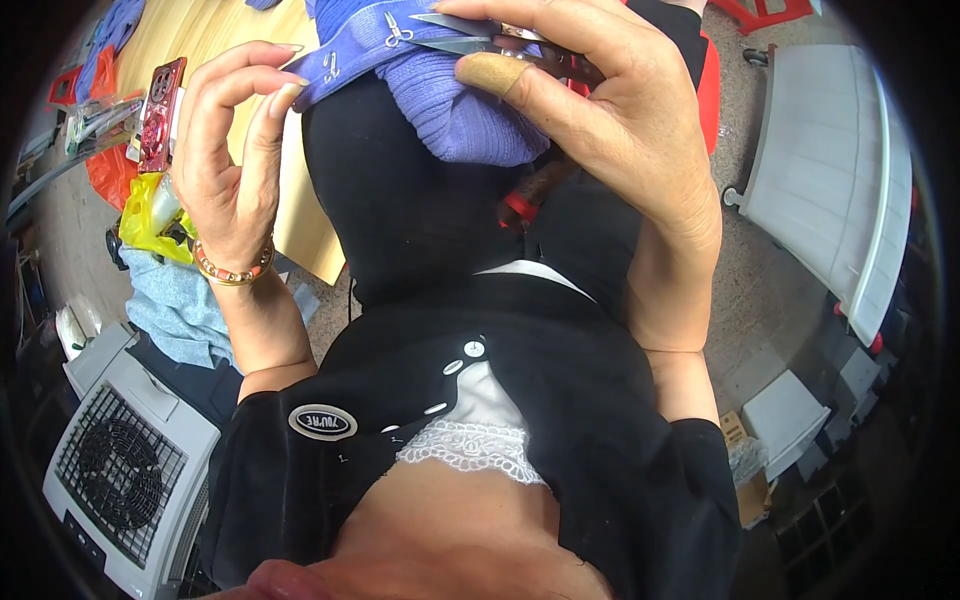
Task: Trimming excess threads from blue garments using thread snips.
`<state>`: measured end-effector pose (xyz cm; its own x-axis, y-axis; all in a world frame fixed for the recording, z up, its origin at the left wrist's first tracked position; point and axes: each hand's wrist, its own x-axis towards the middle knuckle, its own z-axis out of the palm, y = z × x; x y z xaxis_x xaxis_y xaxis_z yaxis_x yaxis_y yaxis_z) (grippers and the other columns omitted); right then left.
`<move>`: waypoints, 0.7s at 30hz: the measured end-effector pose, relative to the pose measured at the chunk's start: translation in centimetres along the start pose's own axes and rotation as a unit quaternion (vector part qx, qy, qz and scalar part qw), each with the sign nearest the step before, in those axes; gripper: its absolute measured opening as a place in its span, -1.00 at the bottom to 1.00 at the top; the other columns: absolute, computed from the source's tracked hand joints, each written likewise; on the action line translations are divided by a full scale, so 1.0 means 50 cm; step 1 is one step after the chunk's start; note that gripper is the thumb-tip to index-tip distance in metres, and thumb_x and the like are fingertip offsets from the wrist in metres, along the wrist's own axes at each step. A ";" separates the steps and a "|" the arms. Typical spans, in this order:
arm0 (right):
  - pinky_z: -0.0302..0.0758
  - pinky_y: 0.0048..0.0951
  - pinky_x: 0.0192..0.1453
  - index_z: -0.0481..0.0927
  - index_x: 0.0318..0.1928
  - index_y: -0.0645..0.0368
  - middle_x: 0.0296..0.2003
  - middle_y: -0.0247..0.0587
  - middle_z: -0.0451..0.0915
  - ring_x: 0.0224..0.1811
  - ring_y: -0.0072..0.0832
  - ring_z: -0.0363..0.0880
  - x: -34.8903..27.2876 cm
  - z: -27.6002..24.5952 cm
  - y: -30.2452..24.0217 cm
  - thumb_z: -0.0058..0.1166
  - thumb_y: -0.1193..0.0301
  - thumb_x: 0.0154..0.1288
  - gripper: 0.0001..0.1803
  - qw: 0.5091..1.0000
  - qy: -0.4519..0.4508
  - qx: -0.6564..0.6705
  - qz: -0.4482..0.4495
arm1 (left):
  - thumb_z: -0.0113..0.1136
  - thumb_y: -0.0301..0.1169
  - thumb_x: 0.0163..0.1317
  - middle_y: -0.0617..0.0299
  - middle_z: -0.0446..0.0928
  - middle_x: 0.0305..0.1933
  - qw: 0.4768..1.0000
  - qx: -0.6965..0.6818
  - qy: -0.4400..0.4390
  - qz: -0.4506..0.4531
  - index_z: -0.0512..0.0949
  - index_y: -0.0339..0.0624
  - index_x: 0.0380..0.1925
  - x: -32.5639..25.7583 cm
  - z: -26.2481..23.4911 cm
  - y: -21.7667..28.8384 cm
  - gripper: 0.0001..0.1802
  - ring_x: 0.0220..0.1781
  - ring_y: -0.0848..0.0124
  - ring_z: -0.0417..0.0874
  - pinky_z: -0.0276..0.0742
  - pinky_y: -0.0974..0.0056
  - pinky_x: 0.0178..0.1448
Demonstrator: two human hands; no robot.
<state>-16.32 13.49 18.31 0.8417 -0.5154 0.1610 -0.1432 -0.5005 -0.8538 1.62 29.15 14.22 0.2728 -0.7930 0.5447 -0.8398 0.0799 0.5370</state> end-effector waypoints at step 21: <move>0.38 -0.47 -0.48 0.65 -0.13 0.20 -0.48 -0.23 0.46 -0.50 -0.41 0.47 -0.002 0.044 -0.052 0.35 0.55 -0.10 -0.59 0.969 -0.005 -0.195 -0.149 | 0.14 -0.55 0.25 0.00 0.55 -0.10 0.997 -0.067 0.048 -0.009 0.53 -0.34 -0.28 -0.042 0.013 0.024 -0.92 -0.05 0.33 0.57 0.47 0.32 0.04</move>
<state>-14.85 16.37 19.41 0.8810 -0.3018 0.3645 -0.0778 -0.8521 -0.5175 -0.27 30.50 13.31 0.3354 -0.7342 0.5903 -0.7661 0.1520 0.6244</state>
